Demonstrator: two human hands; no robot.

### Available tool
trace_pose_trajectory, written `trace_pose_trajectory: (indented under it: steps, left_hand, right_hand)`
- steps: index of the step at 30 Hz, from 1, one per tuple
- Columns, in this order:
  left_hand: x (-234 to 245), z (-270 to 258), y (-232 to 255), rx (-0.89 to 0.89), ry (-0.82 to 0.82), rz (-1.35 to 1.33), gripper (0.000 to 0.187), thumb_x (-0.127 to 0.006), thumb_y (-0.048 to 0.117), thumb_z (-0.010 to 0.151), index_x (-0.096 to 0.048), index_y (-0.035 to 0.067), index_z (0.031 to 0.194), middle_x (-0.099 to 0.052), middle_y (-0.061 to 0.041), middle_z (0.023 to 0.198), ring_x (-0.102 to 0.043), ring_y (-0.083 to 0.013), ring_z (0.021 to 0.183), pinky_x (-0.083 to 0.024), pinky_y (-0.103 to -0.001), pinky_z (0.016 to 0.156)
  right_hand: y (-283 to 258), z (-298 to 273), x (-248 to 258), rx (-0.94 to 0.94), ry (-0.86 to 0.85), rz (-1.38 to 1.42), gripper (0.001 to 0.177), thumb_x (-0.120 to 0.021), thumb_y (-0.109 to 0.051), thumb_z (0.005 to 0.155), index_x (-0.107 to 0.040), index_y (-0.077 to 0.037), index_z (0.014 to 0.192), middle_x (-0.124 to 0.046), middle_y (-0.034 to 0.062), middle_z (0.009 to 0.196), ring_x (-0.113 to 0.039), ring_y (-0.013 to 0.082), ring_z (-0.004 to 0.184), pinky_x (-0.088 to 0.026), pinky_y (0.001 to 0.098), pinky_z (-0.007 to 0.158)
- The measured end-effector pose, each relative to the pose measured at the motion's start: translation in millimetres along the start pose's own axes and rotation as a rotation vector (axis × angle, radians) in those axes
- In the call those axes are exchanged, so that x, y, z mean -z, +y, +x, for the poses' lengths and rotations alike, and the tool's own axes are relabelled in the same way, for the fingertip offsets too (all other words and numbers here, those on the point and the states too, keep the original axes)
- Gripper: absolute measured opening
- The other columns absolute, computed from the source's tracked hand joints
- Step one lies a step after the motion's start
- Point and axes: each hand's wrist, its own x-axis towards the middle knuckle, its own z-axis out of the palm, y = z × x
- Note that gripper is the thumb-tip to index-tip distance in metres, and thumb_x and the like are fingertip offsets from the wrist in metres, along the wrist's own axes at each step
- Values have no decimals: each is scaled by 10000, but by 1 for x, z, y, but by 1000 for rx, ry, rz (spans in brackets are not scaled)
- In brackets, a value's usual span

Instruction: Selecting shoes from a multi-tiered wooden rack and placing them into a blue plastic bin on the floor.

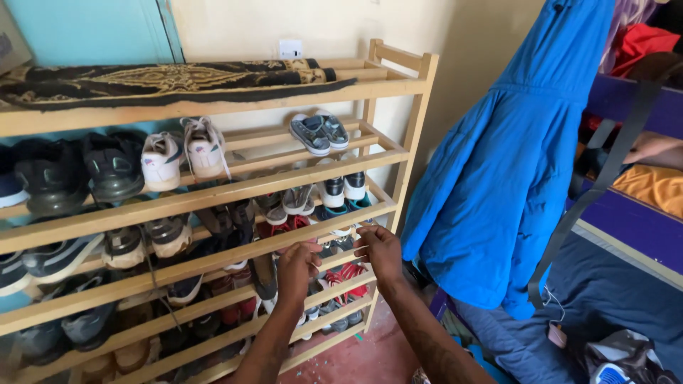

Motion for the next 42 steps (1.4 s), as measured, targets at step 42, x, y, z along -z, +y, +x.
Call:
trace_pose_trajectory:
  steps: [42]
  left_hand:
    - [-130, 315, -16, -465, 134, 1182, 366, -636, 322, 883, -721, 57, 1120, -744, -205, 1040, -693, -390, 1013, -528, -504, 911]
  right_hand:
    - [-14, 317, 10, 857, -221, -601, 194, -682, -125, 899, -695, 7, 1041, -716, 200, 977, -717, 338, 900, -563, 407, 806]
